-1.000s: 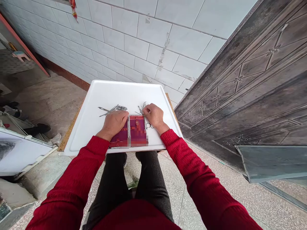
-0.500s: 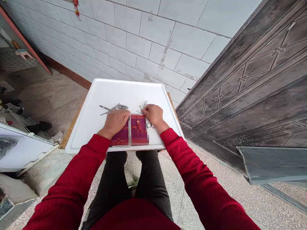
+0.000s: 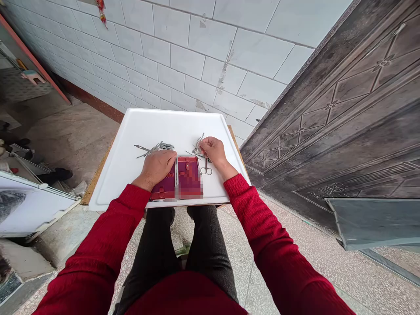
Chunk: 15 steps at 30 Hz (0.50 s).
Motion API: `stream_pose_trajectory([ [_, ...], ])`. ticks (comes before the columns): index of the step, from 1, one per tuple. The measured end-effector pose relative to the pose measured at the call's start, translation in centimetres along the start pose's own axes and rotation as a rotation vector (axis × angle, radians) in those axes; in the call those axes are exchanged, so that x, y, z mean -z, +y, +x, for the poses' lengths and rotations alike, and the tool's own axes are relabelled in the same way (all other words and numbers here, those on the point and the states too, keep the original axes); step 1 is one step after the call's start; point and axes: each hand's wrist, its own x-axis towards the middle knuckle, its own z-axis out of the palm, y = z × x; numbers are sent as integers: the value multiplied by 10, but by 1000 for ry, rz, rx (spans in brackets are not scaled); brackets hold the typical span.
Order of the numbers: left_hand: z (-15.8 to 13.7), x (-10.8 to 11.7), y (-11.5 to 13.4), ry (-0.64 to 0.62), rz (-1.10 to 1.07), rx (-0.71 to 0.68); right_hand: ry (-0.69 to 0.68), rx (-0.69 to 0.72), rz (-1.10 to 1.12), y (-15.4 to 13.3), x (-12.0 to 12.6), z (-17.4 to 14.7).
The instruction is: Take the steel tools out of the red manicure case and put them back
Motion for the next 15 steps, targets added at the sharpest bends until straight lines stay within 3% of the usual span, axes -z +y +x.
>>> stream_pose_trajectory([
  [7,1,-2,-2,19,11,-18,-134,-98,264,-5,4,-4],
  [15,1,-4,-3,23,32,-19,-251,-67,213,-3,5,-7],
])
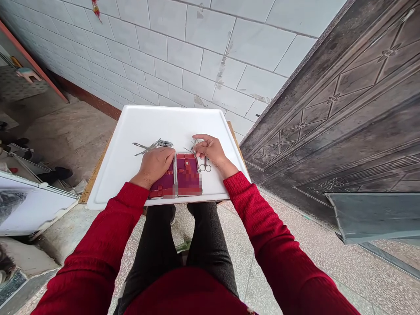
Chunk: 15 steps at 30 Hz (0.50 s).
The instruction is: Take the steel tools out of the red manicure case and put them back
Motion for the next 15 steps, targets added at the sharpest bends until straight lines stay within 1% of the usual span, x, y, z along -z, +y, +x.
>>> stream_pose_trajectory([
  [3,0,1,1,0,-5,-3,-30,-22,-26,1,-1,-3],
  [8,0,3,3,-16,3,5,-87,-103,-44,1,-6,-9],
  [15,0,2,3,-2,2,-2,-100,-133,-67,1,-9,-12],
])
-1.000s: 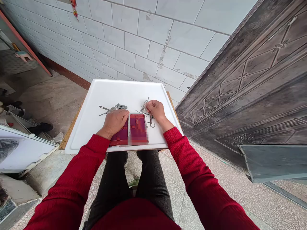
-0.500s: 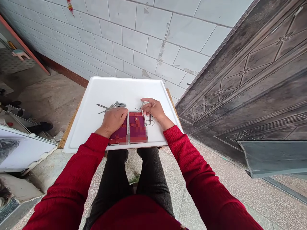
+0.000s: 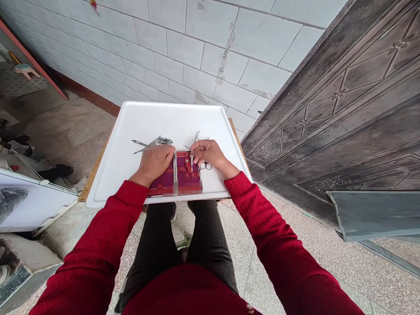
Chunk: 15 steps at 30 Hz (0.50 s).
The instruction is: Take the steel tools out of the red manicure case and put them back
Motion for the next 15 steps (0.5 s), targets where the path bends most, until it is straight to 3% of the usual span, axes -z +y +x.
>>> stream_pose_trajectory([
  [15,1,1,1,-14,-3,4,-18,-12,-26,-1,0,-4],
])
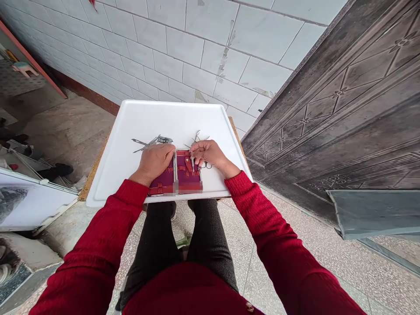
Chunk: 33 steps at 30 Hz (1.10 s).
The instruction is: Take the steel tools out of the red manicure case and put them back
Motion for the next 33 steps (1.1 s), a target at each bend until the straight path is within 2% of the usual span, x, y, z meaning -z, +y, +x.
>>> stream_pose_trajectory([
  [8,0,0,0,2,7,-3,100,154,-210,3,-1,-3],
  [14,-1,-2,-2,8,17,-10,106,102,-352,3,0,-5],
  [25,-1,-4,-3,16,19,-19,68,197,-518,6,-3,-6],
  [27,-1,-4,-4,15,23,-19,129,221,-582,4,-2,-7],
  [31,-1,-4,-4,6,14,-31,369,271,-788,-4,0,-6],
  [33,-1,-3,-4,2,12,-32,388,266,-923,-8,-1,-4],
])
